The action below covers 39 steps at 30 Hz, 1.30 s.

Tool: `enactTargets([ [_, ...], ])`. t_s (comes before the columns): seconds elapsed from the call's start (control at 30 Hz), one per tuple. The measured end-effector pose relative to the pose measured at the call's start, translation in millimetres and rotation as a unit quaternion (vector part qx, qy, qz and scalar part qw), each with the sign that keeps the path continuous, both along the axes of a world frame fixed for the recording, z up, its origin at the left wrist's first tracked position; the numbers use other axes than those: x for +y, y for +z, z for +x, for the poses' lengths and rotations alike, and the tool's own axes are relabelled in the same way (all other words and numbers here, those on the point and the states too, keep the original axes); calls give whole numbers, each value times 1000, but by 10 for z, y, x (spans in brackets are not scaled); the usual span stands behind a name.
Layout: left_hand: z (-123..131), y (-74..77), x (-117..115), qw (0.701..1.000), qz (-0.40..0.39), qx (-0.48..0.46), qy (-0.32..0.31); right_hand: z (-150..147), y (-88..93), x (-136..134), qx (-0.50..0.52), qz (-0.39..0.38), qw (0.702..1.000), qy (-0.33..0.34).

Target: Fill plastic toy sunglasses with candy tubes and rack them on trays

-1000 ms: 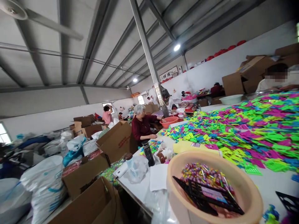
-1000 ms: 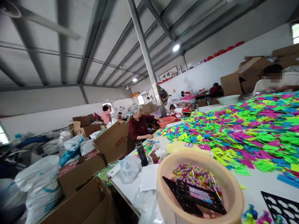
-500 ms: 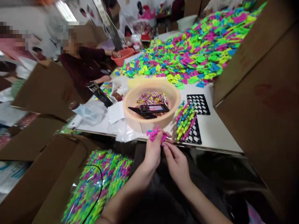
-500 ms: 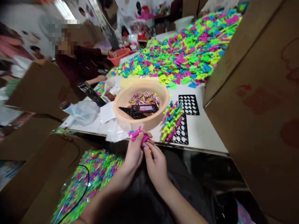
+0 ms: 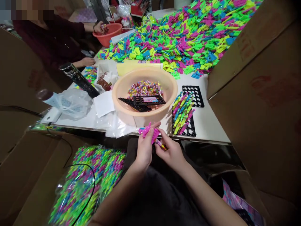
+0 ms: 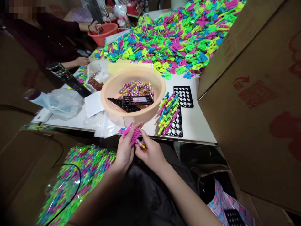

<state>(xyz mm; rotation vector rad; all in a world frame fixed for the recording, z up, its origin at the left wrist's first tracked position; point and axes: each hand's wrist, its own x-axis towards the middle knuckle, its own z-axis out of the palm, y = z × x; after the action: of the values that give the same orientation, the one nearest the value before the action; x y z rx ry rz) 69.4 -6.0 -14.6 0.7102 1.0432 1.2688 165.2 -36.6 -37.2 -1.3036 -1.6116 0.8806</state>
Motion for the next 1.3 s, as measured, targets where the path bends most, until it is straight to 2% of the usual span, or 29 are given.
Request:
enactTargets([
  [0.17,20,-78,0,1000,-5,-1,1,-54,-35,0,17,-16,999,-22],
  [0.33,34,-71,6,1000,-16,-15,11,-60,-18,7,41,-14,999,-23],
  [0.5,38,35,-18,999,-10,-22,26,-7,74,-36,4,-17,1000,2],
  [0.6,45,170,-78,999,8,-11,38,98,216,-106,-71,34,997,-25],
  [0.7,42,322,-195,998,24,55,-28,280,367,-170,-120,120,984,-56],
  [0.77,13,389,-287,990,41,80,-106,441,406,-193,-91,150,981,-88],
  [0.83,-48,387,-352,980,57,62,-180,623,356,-189,-32,139,979,-144],
  [0.93,-211,194,-351,958,43,21,-284,902,113,-122,49,60,965,-251],
  [1.0,-366,-61,-304,941,-2,15,-339,1065,-119,-40,69,7,954,-290],
  [1.03,-455,-216,-281,938,-32,14,-345,1133,-238,9,63,-9,954,-294],
  [1.13,-737,-717,-261,941,-137,5,-309,1272,-555,158,-4,-2,961,-275],
  [1.2,-911,-1022,-287,939,-198,-13,-279,1310,-702,243,-59,24,964,-257],
  [1.3,-1102,-1344,-311,936,-255,-76,-229,1309,-823,332,-128,57,961,-238],
])
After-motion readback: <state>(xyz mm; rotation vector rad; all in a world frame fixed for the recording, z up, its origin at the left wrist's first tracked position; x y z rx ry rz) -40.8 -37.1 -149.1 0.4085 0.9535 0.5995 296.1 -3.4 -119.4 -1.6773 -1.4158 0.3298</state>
